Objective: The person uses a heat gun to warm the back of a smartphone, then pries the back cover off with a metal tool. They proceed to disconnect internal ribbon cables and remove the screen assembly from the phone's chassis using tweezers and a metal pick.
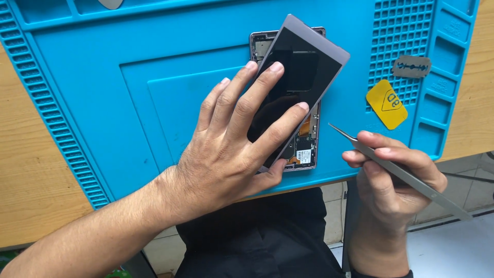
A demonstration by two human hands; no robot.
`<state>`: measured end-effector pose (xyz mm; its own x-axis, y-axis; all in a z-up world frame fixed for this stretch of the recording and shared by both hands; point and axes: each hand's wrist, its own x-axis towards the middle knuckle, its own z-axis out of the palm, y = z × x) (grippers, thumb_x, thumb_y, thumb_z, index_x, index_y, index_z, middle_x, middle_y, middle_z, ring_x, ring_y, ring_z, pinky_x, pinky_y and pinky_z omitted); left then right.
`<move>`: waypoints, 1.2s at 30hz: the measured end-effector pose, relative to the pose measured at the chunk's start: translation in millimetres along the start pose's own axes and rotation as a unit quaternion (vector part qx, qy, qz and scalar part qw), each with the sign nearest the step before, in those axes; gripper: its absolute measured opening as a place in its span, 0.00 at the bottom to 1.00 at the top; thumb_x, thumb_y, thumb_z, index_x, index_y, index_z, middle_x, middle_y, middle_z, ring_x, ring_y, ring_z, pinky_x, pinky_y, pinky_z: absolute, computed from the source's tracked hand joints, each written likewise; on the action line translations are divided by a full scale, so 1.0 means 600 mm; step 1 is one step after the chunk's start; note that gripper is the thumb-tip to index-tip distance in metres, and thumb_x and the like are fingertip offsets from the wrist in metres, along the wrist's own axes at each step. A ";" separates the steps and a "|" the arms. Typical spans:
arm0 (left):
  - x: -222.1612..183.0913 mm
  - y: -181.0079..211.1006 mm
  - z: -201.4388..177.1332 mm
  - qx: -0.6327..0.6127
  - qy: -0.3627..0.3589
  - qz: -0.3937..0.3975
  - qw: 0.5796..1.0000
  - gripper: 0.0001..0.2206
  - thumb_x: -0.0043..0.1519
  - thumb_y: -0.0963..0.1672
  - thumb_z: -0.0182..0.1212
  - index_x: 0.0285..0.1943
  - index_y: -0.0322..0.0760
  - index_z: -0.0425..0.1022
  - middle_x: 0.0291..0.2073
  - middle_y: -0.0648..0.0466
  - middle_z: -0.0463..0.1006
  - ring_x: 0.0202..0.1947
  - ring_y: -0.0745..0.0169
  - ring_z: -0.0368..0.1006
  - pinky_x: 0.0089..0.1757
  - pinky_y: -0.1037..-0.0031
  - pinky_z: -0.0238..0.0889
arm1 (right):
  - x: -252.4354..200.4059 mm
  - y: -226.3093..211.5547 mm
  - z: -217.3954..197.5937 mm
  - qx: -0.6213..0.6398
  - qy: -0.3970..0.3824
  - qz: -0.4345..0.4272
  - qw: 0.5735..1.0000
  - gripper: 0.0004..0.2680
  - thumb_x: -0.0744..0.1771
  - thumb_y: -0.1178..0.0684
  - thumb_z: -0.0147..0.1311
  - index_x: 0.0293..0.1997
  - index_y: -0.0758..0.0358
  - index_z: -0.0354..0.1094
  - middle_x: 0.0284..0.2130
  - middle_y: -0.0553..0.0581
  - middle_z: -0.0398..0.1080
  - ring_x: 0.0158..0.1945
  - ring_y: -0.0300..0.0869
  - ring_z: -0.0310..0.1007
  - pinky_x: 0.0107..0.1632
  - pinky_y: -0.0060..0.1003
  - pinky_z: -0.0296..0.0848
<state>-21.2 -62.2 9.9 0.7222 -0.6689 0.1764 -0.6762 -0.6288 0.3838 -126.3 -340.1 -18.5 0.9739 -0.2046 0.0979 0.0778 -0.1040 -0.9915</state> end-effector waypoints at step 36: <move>-0.005 0.000 0.012 -0.003 -0.005 -0.008 1.000 0.36 0.64 0.54 0.71 0.78 0.50 0.58 0.76 0.40 0.54 0.77 0.33 0.52 0.67 0.44 0.62 | 0.082 -0.051 -0.078 -0.372 -0.260 -0.317 0.833 0.05 0.68 0.70 0.64 0.46 0.78 0.73 0.42 0.77 0.76 0.43 0.54 0.80 0.48 0.44 0.82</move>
<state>-24.7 -63.1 2.8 0.7312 -0.6628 0.1616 -0.6639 -0.6369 0.3919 -90.9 -392.8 20.5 0.7628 0.5505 0.3391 0.6466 -0.6439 -0.4090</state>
